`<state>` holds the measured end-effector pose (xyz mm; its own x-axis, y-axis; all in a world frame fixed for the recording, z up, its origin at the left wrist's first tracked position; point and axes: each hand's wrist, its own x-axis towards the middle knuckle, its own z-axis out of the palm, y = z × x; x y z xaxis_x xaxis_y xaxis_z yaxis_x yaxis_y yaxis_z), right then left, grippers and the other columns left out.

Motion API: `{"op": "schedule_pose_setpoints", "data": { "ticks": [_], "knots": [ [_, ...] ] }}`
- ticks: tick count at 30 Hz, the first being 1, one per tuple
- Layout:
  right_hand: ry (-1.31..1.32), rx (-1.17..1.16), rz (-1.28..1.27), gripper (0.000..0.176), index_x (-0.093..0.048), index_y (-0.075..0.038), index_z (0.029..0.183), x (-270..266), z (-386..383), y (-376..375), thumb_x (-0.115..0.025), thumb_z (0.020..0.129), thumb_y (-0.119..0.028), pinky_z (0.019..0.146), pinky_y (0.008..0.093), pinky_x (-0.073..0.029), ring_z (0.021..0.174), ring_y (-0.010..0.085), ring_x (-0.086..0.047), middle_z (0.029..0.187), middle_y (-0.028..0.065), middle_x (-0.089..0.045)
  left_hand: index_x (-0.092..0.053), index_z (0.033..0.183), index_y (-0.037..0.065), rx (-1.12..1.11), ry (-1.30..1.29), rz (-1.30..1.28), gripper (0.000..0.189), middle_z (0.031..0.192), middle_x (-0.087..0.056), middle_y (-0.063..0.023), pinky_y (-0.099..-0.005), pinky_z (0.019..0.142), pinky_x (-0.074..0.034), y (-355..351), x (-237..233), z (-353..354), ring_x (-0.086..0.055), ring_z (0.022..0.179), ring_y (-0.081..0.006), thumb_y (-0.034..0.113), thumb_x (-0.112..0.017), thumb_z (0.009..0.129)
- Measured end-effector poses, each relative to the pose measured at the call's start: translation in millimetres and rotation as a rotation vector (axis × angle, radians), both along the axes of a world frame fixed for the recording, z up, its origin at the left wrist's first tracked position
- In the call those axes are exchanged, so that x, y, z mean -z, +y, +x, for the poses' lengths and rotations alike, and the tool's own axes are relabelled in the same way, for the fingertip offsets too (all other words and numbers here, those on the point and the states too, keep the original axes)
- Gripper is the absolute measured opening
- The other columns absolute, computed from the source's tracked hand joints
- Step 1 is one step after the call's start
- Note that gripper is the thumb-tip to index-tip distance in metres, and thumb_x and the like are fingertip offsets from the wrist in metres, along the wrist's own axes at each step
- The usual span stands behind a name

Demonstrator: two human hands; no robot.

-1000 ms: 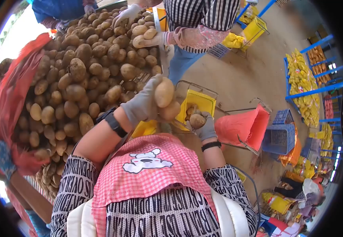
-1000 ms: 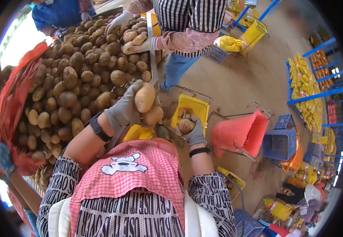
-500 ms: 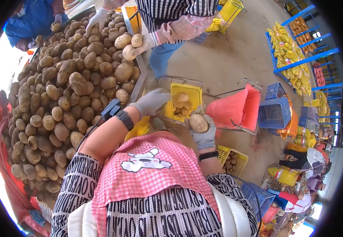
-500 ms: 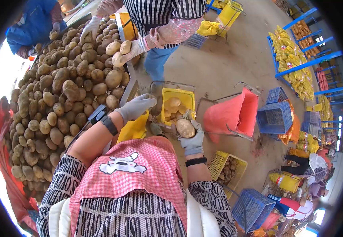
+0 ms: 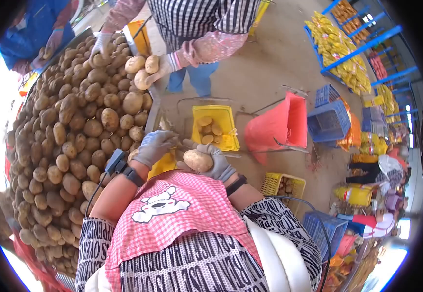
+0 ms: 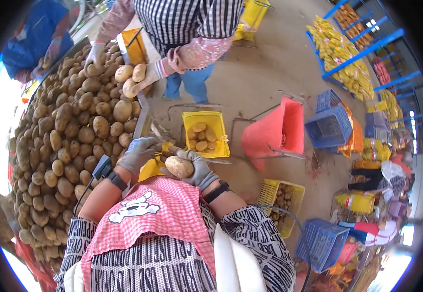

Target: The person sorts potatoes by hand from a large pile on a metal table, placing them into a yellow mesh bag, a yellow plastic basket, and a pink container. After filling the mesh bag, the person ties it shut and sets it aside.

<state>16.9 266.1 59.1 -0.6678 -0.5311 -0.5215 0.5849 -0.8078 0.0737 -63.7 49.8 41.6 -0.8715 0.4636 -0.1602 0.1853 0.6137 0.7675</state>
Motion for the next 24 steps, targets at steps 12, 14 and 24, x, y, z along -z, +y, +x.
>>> {"op": "schedule_pose_setpoints", "data": {
  "ticks": [12,14,24],
  "knots": [
    [-0.356,0.671,0.356,0.026,-0.062,-0.007,0.107,61.6,55.7,146.2,-0.058,0.092,-0.027,0.08,0.0538,-0.06,0.092,0.0322,-0.068,0.101,0.0129,-0.068,-0.062,0.123,0.008,0.32,-0.152,-0.153,0.04,0.125,-0.061,-0.0162,-0.0403,0.096,-0.047,-6.1,-28.8,5.3,-0.059,0.114,-0.0347,0.033,-0.065,0.092],
    [-0.446,0.689,0.415,0.021,-0.062,-0.014,0.106,74.3,72.9,163.0,-0.059,0.093,-0.031,0.076,0.0504,-0.061,0.085,0.0282,-0.067,0.096,0.0071,-0.068,-0.062,0.122,0.007,0.318,-0.172,-0.126,0.04,0.116,-0.065,-0.0166,-0.0388,0.09,-0.05,-8.4,-29.7,7.9,-0.063,0.105,-0.0332,0.034,-0.066,0.093],
    [-0.692,0.967,0.972,0.025,-0.061,-0.011,0.106,145.5,268.8,271.6,-0.054,0.096,-0.033,0.081,0.0371,-0.057,0.093,0.0241,-0.063,0.102,0.0078,-0.065,-0.063,0.12,0.002,0.158,-0.272,0.111,0.033,0.113,-0.067,-0.0144,-0.0355,0.091,-0.05,-39.8,-65.8,39.9,-0.064,0.104,-0.0276,0.023,-0.064,0.095]
  ]
}}
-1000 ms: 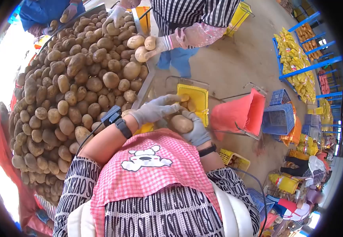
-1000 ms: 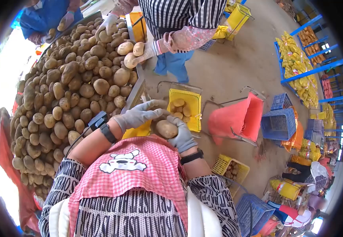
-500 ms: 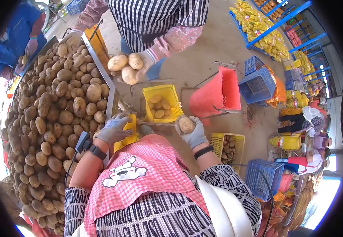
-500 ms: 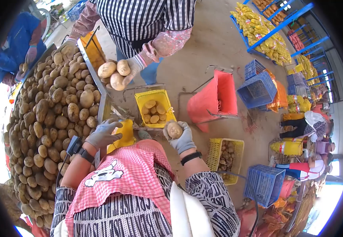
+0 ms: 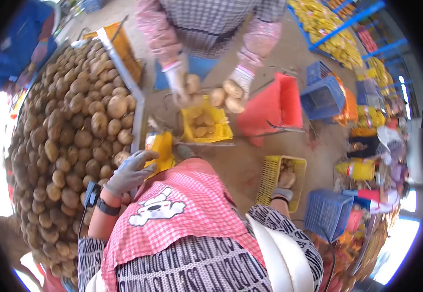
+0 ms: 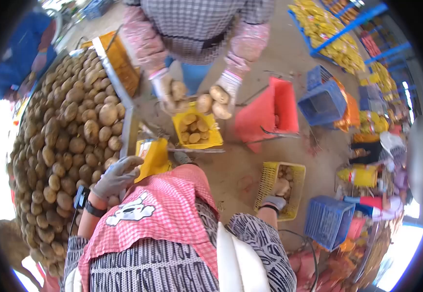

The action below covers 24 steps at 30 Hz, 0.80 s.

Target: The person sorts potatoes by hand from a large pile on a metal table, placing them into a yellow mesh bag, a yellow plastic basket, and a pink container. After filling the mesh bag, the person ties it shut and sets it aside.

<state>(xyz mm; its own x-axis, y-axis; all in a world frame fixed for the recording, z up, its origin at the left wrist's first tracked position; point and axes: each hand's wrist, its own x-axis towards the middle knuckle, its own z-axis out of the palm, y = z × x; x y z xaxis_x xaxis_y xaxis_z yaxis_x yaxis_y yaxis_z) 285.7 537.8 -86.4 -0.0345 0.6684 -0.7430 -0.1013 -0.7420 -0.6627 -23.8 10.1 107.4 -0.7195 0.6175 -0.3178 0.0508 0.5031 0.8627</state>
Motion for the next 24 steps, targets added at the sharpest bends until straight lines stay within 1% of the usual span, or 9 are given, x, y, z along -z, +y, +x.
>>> {"op": "schedule_pose_setpoints", "data": {
  "ticks": [3,8,10,12,16,18,19,22,24],
  "knots": [
    [0.026,-0.013,0.12,0.025,-0.062,-0.009,0.103,-9.3,-1.8,39.2,-0.054,0.096,-0.032,0.077,0.0321,-0.057,0.089,0.021,-0.063,0.098,0.007,-0.065,-0.06,0.126,0.001,-0.176,0.147,0.114,0.031,0.117,-0.065,-0.0073,-0.0287,0.095,-0.047,-31.1,-15.9,2.9,-0.06,0.109,-0.0143,0.021,-0.057,0.102],
    [0.106,-0.262,0.118,0.025,-0.062,-0.007,0.099,-4.6,-123.4,45.6,-0.055,0.096,-0.031,0.071,0.0254,-0.056,0.084,0.017,-0.062,0.093,0.006,-0.065,-0.064,0.122,0.002,-1.109,0.079,0.559,0.026,0.11,-0.067,-0.0003,-0.0254,0.09,-0.049,-88.0,-41.5,31.0,-0.06,0.101,-0.0082,0.018,-0.054,0.104],
    [0.158,-0.594,0.08,0.041,-0.063,-0.003,0.121,-37.5,-188.2,-18.8,-0.051,0.1,-0.036,0.086,0.0335,-0.055,0.098,0.0215,-0.066,0.115,0.0079,-0.067,-0.064,0.121,0.003,-1.321,0.089,0.664,0.025,0.112,-0.067,-0.0019,-0.0273,0.095,-0.049,-110.0,-44.7,43.9,-0.061,0.104,-0.0108,0.019,-0.054,0.105],
    [0.026,-0.99,0.026,0.023,-0.064,-0.007,0.104,-118.6,-259.1,-140.3,-0.058,0.096,-0.029,0.064,0.025,-0.05,0.082,0.0144,-0.062,0.092,0.0043,-0.064,-0.064,0.121,0.004,-1.434,0.244,0.634,0.025,0.115,-0.068,-0.0036,-0.0285,0.096,-0.049,-123.0,-40.7,62.1,-0.062,0.105,-0.0124,0.02,-0.054,0.105],
    [0.306,-1.908,0.016,0.023,-0.062,-0.005,0.111,-158.6,-329.4,-259.3,-0.059,0.1,-0.025,0.065,0.022,-0.049,0.075,0.0114,-0.061,0.091,0.0045,-0.064,-0.063,0.122,0.004,-1.656,0.392,0.65,0.026,0.118,-0.068,-0.0052,-0.0296,0.096,-0.05,-135.6,-39.7,119.1,-0.063,0.108,-0.0136,0.022,-0.053,0.106],
    [0.339,-2.097,0.177,0.025,-0.063,-0.002,0.115,-170.6,-340.3,-320.2,-0.064,0.098,-0.02,0.07,0.0245,-0.05,0.081,0.0122,-0.063,0.101,0.0083,-0.069,-0.062,0.122,0.003,-1.763,0.457,0.627,0.026,0.117,-0.067,-0.0055,-0.0296,0.096,-0.051,-126.2,-42.0,146.7,-0.064,0.106,-0.0138,0.021,-0.052,0.106],
    [0.746,-2.23,0.907,0.032,-0.063,-0.003,0.117,-149.1,-349.4,-366.7,-0.07,0.094,-0.024,0.074,0.0303,-0.052,0.084,0.0181,-0.064,0.101,0.0104,-0.069,-0.062,0.122,0.003,-1.856,0.51,0.612,0.026,0.117,-0.067,-0.0055,-0.0296,0.096,-0.051,-119.7,-34.1,172.9,-0.064,0.106,-0.0138,0.021,-0.052,0.106],
    [0.773,-2.379,1.332,0.04,-0.062,-0.004,0.121,-173.1,-353.5,-404.5,-0.072,0.088,-0.025,0.085,0.039,-0.052,0.096,0.0277,-0.064,0.111,0.0142,-0.067,-0.058,0.127,0.004,-1.878,0.583,0.611,0.028,0.114,-0.067,-0.0054,-0.027,0.094,-0.053,-97.0,-20.8,191.2,-0.064,0.106,-0.0134,0.021,-0.054,0.105],
    [0.822,-2.369,2.054,0.053,-0.058,-0.005,0.129,-166.5,-351.9,-422.8,-0.073,0.082,-0.024,0.096,0.044,-0.049,0.11,0.0339,-0.06,0.129,0.018,-0.06,-0.055,0.13,0.004,-1.884,0.511,0.366,0.038,0.116,-0.065,-0.0073,-0.0298,0.095,-0.052,-69.2,-7.1,210.2,-0.063,0.107,-0.0157,0.027,-0.061,0.101]
  ]
}}
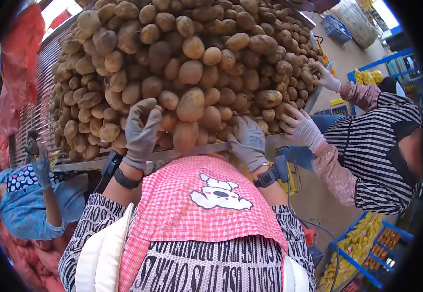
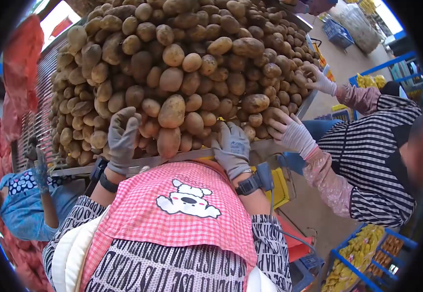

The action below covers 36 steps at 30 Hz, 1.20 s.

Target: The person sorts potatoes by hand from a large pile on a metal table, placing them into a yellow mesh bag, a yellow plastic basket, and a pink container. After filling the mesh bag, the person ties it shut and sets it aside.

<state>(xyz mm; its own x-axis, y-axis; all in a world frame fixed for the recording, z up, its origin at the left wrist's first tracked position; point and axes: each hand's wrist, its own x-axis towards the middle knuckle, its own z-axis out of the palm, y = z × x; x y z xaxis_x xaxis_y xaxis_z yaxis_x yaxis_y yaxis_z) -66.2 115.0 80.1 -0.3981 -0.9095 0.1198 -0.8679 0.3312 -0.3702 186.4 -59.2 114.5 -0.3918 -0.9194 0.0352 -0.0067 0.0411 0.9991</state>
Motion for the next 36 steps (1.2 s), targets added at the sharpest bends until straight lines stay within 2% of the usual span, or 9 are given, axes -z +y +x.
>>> {"op": "schedule_pose_setpoints", "data": {
  "ticks": [3,9,12,15,17,19,23,28,36],
  "knots": [
    [-0.086,0.06,0.318,0.066,-0.051,-0.006,0.137,3.5,-2.9,-13.0,-0.073,0.078,-0.026,0.104,0.0459,-0.044,0.123,0.0351,-0.053,0.139,0.0193,-0.051,-0.042,0.141,0.005,0.129,-0.645,-0.47,0.085,0.129,-0.052,-0.0169,-0.0423,0.104,-0.045,34.8,9.9,1.0,-0.054,0.118,-0.0291,0.046,-0.082,0.079],
    [-0.177,0.023,0.015,0.069,-0.045,0.001,0.14,21.3,-32.3,5.1,-0.074,0.079,-0.016,0.107,0.0434,-0.044,0.128,0.0342,-0.052,0.138,0.0222,-0.051,-0.033,0.147,0.006,-0.003,-0.663,-0.543,0.104,0.139,-0.038,-0.0228,-0.0473,0.113,-0.033,74.5,45.8,-23.4,-0.037,0.131,-0.0412,0.044,-0.087,0.067],
    [-1.662,0.239,-0.427,0.056,-0.046,0.001,0.141,-9.6,-22.2,3.4,-0.065,0.089,-0.008,0.106,0.0385,-0.047,0.121,0.024,-0.059,0.132,0.0123,-0.058,-0.033,0.146,0.006,-0.044,-0.519,-0.64,0.096,0.136,-0.039,-0.0217,-0.0468,0.113,-0.033,75.5,62.5,-26.7,-0.039,0.13,-0.0386,0.035,-0.084,0.07],
    [-1.944,0.03,-0.509,0.052,-0.048,0.0,0.14,-31.5,-10.8,-13.1,-0.061,0.09,-0.006,0.109,0.0418,-0.046,0.125,0.0255,-0.057,0.134,0.0123,-0.057,-0.032,0.145,0.006,0.0,-0.376,-0.476,0.091,0.135,-0.04,-0.0192,-0.0474,0.114,-0.032,73.1,58.0,-12.0,-0.039,0.13,-0.0354,0.027,-0.08,0.071],
    [-1.939,-0.05,-0.462,0.048,-0.05,0.0,0.139,-46.4,-0.2,-26.2,-0.058,0.093,-0.008,0.111,0.0428,-0.044,0.128,0.0265,-0.055,0.138,0.0124,-0.055,-0.03,0.145,0.006,-0.008,-0.285,-0.286,0.089,0.137,-0.042,-0.0181,-0.0489,0.113,-0.036,80.2,56.0,-3.1,-0.043,0.13,-0.0348,0.024,-0.076,0.071],
    [-1.983,-0.103,-0.346,0.046,-0.05,0.001,0.138,-44.7,8.3,-38.7,-0.057,0.094,-0.009,0.113,0.044,-0.043,0.131,0.0265,-0.053,0.14,0.0139,-0.054,-0.032,0.146,0.005,0.175,0.648,0.727,0.083,0.141,-0.044,-0.0181,-0.0508,0.11,-0.04,83.5,45.4,5.3,-0.047,0.131,-0.0378,0.024,-0.069,0.074],
    [-1.157,-0.314,-0.321,0.047,-0.052,0.002,0.135,-14.4,24.3,-45.1,-0.055,0.09,-0.011,0.103,0.0313,-0.045,0.118,0.0185,-0.057,0.13,0.0097,-0.058,-0.049,0.142,0.006,0.158,1.126,1.263,0.065,0.135,-0.058,-0.0202,-0.0598,0.101,-0.047,81.5,39.3,15.4,-0.057,0.122,-0.0431,0.029,-0.058,0.082],
    [-1.478,-0.143,-0.199,0.052,-0.052,0.003,0.135,-32.4,29.9,-51.6,-0.058,0.085,-0.012,0.102,0.0299,-0.043,0.119,0.0196,-0.054,0.126,0.0104,-0.058,-0.056,0.134,0.006,0.16,1.246,1.26,0.073,0.124,-0.066,-0.0134,-0.0548,0.087,-0.055,76.9,49.8,28.7,-0.066,0.108,-0.0315,0.066,-0.046,0.094],
    [-1.211,-0.273,-0.071,0.064,-0.054,0.001,0.135,-44.3,38.4,-63.4,-0.073,0.076,-0.016,0.108,0.0326,-0.039,0.128,0.0232,-0.047,0.146,0.0118,-0.039,-0.053,0.132,0.001,0.279,1.337,1.321,0.07,0.113,-0.067,-0.0129,-0.046,0.08,-0.059,65.7,48.4,20.7,-0.069,0.099,-0.0279,0.059,-0.049,0.095]
  ]
}}
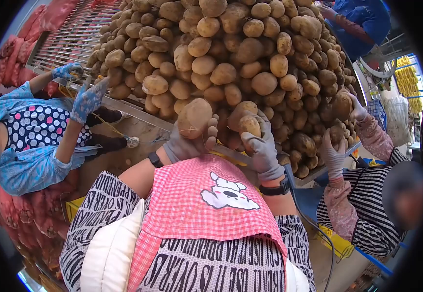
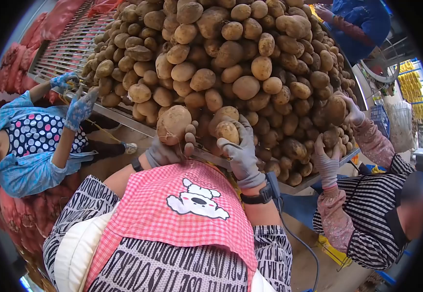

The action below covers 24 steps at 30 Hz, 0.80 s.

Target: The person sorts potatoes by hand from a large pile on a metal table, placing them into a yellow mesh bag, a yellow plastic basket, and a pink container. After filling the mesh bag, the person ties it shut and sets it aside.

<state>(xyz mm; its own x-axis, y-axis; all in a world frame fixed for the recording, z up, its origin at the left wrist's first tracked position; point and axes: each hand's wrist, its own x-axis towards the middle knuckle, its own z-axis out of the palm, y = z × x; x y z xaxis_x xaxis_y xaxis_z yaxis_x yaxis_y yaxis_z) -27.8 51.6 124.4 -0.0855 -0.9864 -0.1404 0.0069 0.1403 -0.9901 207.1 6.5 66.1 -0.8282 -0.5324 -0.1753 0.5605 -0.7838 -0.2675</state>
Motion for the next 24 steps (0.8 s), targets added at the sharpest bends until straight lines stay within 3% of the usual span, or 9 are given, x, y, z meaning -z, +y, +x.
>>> {"op": "schedule_pose_setpoints", "data": {
  "ticks": [5,7,11,14,15,17,19,21,24],
  "knots": [
    [0.4,-0.187,-0.03,0.068,-0.052,-0.002,0.138,6.0,11.1,-5.7,-0.074,0.076,-0.018,0.109,0.0347,-0.04,0.125,0.0255,-0.05,0.139,0.0109,-0.044,-0.059,0.13,0.006,-0.108,-0.388,0.097,0.065,0.121,-0.067,-0.0157,-0.0549,0.086,-0.056,-2.3,-41.4,-2.4,-0.068,0.102,-0.034,0.06,-0.048,0.095],
    [-0.606,-0.088,0.289,0.071,-0.046,-0.006,0.144,19.7,16.6,-5.1,-0.07,0.078,-0.018,0.109,0.0378,-0.041,0.125,0.0272,-0.051,0.136,0.0114,-0.049,-0.064,0.125,0.009,-0.11,-0.233,0.008,0.061,0.123,-0.067,-0.0153,-0.0573,0.092,-0.053,-7.5,-39.7,7.1,-0.068,0.105,-0.035,0.059,-0.043,0.098],
    [-1.144,-0.253,0.212,0.071,-0.046,-0.009,0.144,36.0,20.7,-9.3,-0.065,0.078,-0.024,0.114,0.0506,-0.037,0.134,0.031,-0.047,0.143,0.0142,-0.049,-0.065,0.124,0.01,-0.064,-0.255,-0.133,0.058,0.121,-0.068,-0.016,-0.0575,0.09,-0.054,-14.1,-14.5,10.7,-0.069,0.101,-0.0351,0.058,-0.044,0.098],
    [-1.316,-0.132,0.212,0.071,-0.047,-0.009,0.143,29.8,24.2,-7.2,-0.066,0.077,-0.031,0.116,0.0545,-0.034,0.136,0.0319,-0.046,0.145,0.0147,-0.048,-0.064,0.124,0.008,-0.197,-0.383,-0.08,0.059,0.118,-0.069,-0.0158,-0.0543,0.087,-0.055,-10.8,-10.6,5.8,-0.07,0.096,-0.0347,0.057,-0.045,0.097],
    [-1.32,-0.128,0.204,0.071,-0.047,-0.009,0.143,30.3,24.7,-4.7,-0.066,0.077,-0.031,0.116,0.0545,-0.034,0.136,0.0319,-0.046,0.145,0.0147,-0.048,-0.061,0.127,0.008,-0.129,-0.257,-0.078,0.061,0.121,-0.067,-0.017,-0.0531,0.088,-0.054,-9.9,-9.8,6.4,-0.068,0.099,-0.0342,0.058,-0.046,0.097],
    [-1.167,-0.023,0.193,0.087,-0.045,-0.013,0.142,28.1,24.4,3.7,-0.069,0.076,-0.065,0.116,0.0432,-0.036,0.135,0.0201,-0.045,0.143,0.0053,-0.049,-0.058,0.131,0.007,-0.056,-0.139,-0.066,0.063,0.124,-0.065,-0.0182,-0.0519,0.089,-0.054,-8.8,-14.1,3.6,-0.067,0.102,-0.0336,0.06,-0.047,0.096],
    [-1.238,-0.074,0.102,0.088,-0.045,-0.011,0.141,29.6,15.9,17.0,-0.07,0.076,-0.064,0.115,0.0443,-0.037,0.137,0.0234,-0.043,0.145,0.0064,-0.048,-0.059,0.131,0.009,-0.051,-0.115,-0.037,0.062,0.13,-0.062,-0.0178,-0.0456,0.082,-0.054,-8.1,-18.0,-4.9,-0.064,0.111,-0.0317,0.058,-0.045,0.096],
    [-0.899,0.016,-0.119,0.083,-0.045,-0.012,0.141,53.3,-0.1,36.6,-0.072,0.077,-0.057,0.116,0.0487,-0.036,0.14,0.0298,-0.04,0.148,0.0118,-0.045,-0.056,0.134,0.009,-0.012,-0.048,0.007,0.063,0.133,-0.059,-0.0178,-0.047,0.085,-0.054,-4.5,-38.1,-11.4,-0.061,0.115,-0.0316,0.058,-0.049,0.095],
    [-1.286,-0.03,-0.159,0.08,-0.047,-0.013,0.144,16.7,-8.1,68.4,-0.071,0.079,-0.054,0.115,0.0552,-0.036,0.142,0.034,-0.037,0.151,0.0169,-0.041,-0.052,0.139,0.01,0.061,-0.063,-0.012,0.067,0.137,-0.056,-0.0169,-0.0501,0.092,-0.053,1.2,-49.5,-24.4,-0.057,0.121,-0.032,0.057,-0.057,0.092]
  ]
}}
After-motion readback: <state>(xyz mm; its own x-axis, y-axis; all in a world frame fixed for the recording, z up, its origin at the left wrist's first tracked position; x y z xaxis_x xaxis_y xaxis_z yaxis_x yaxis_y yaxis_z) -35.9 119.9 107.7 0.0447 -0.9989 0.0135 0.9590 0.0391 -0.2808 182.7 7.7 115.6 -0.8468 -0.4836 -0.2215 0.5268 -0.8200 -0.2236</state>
